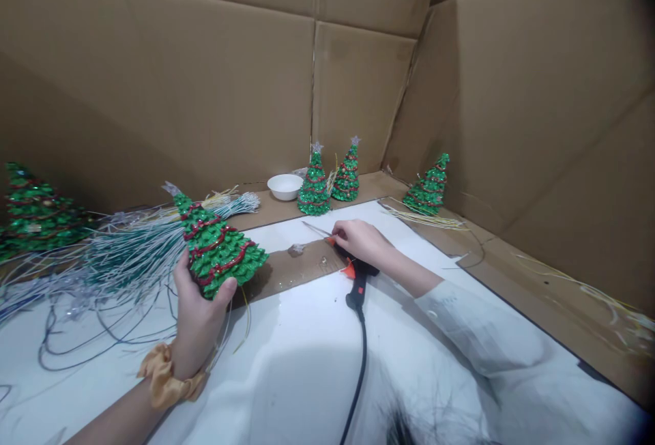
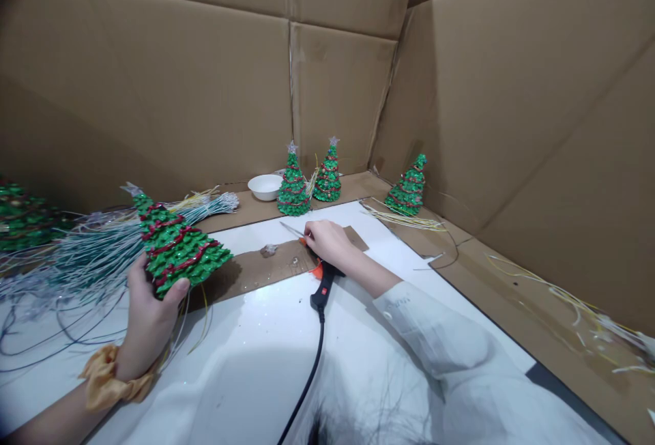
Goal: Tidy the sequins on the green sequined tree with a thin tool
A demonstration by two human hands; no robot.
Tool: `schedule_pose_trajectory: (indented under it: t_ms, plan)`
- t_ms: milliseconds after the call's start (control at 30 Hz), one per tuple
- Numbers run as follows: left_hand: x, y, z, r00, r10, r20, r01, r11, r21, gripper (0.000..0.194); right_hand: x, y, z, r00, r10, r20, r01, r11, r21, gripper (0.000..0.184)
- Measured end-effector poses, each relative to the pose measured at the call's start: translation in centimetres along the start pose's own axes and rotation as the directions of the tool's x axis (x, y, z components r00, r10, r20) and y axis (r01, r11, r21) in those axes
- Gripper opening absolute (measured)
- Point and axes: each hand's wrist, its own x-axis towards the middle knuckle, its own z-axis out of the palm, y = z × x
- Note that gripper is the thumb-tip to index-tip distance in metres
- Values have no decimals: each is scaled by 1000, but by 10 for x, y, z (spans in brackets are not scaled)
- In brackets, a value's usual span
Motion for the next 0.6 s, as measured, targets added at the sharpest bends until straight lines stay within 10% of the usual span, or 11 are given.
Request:
schedule_pose_trajectory:
  t_ms: [600]
  plan:
    - [1,1,2,999,-39,-16,39,999,-15,85,-25,84,-41,900,242,-364,-184,965,185,20]
